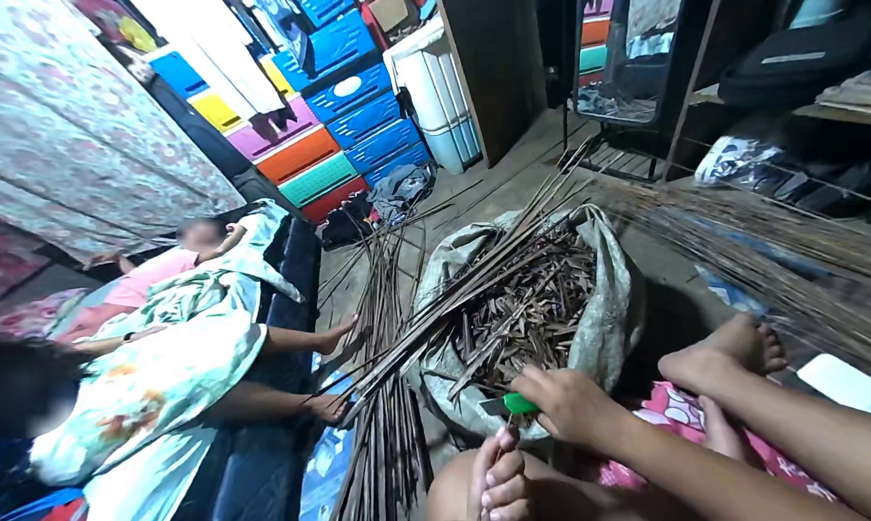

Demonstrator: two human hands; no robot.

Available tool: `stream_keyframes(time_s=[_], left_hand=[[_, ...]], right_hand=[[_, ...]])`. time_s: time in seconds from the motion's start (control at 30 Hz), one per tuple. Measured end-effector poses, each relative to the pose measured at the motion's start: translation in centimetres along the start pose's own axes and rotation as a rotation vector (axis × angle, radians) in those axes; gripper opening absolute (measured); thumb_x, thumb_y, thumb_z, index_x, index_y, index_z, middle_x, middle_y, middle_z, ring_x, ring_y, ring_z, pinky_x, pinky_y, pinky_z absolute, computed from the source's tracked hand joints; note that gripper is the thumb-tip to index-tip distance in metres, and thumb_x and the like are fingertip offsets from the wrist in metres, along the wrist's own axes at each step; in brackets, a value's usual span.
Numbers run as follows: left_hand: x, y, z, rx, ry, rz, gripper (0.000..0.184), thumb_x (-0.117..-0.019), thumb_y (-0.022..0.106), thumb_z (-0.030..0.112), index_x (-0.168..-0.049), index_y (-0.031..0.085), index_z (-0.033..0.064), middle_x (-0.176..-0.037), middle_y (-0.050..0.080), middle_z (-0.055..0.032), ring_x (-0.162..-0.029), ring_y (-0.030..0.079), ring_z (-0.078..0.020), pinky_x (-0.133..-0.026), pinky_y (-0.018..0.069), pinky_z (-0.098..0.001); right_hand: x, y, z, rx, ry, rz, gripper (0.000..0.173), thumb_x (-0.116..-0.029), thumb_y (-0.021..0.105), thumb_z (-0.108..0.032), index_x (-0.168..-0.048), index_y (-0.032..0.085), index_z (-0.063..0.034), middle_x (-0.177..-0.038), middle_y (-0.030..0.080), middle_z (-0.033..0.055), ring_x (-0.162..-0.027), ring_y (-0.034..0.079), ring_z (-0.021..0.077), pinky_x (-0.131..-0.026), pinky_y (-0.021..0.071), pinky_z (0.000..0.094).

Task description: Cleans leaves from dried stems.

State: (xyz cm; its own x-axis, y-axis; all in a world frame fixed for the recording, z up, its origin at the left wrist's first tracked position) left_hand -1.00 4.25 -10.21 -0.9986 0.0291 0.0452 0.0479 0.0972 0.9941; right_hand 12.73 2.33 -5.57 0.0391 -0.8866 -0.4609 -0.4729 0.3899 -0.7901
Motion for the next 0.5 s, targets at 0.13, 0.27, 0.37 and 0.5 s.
stream_keyframes(time_s=[0.13, 0.27, 0.37, 0.5], left_hand=[[0.0, -0.2, -1.1, 0.010, 0.063, 0.083, 0.025, -0.1046, 0.049, 0.026, -0.091, 0.065, 0.0126, -0.056, 0.053, 0.0087, -0.043, 0.054, -0.0011, -0.040, 0.0442, -0.0134], [0.3, -2.8, -1.3, -0.108, 0.181, 0.063, 0.024, -0.1067, 0.051, 0.028, -0.097, 0.068, 0.0140, -0.064, 0.056, 0.0060, -0.047, 0.053, -0.0033, -0.043, 0.0444, -0.0151], [0.3, -3.7, -1.9, -0.227, 0.341, 0.307, 0.033, -0.1082, 0.041, 0.028, -0.091, 0.067, 0.0151, -0.058, 0.051, 0.0082, -0.042, 0.046, -0.0007, -0.040, 0.0393, -0.0145], [0.0, -4.2, -2.1, -0.317, 0.361, 0.559, 0.041, -0.1112, 0.029, 0.026, -0.092, 0.062, 0.0123, -0.057, 0.048, 0.0078, -0.042, 0.045, -0.0010, -0.041, 0.0405, -0.0140]], right_hand=[[1.1, 0.1, 1.0, -0.035, -0.004, -0.254, 0.033, -0.0822, 0.075, -0.003, -0.114, 0.069, -0.0026, -0.098, 0.070, 0.0201, -0.072, 0.071, 0.0375, -0.057, 0.0578, 0.0541], [2.7, -3.2, 5.1, 0.091, 0.271, -0.317, 0.024, -0.0871, 0.067, -0.001, -0.111, 0.071, -0.0021, -0.106, 0.073, 0.0202, -0.086, 0.073, 0.0421, -0.070, 0.0575, 0.0635], [5.1, -9.4, 11.2, 0.173, 0.577, -0.361, 0.032, -0.0949, 0.061, -0.005, -0.126, 0.068, -0.0059, -0.116, 0.071, 0.0231, -0.101, 0.070, 0.0480, -0.082, 0.0529, 0.0713], [6.1, -17.7, 7.8, 0.213, 1.141, -0.278, 0.041, -0.0986, 0.057, -0.012, -0.131, 0.056, 0.0124, -0.122, 0.060, 0.0392, -0.115, 0.061, 0.0494, -0.098, 0.0477, 0.0587]])
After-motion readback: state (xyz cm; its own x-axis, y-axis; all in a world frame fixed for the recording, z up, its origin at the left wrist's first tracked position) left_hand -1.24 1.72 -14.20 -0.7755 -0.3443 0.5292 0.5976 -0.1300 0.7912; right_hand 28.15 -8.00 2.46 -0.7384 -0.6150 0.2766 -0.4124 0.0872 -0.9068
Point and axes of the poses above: each hand's wrist, its own x-axis away from the middle knuckle, its own y-axis out of the palm, z = x × y, the point moved 6 cm from there along -x, towards the middle knuckle
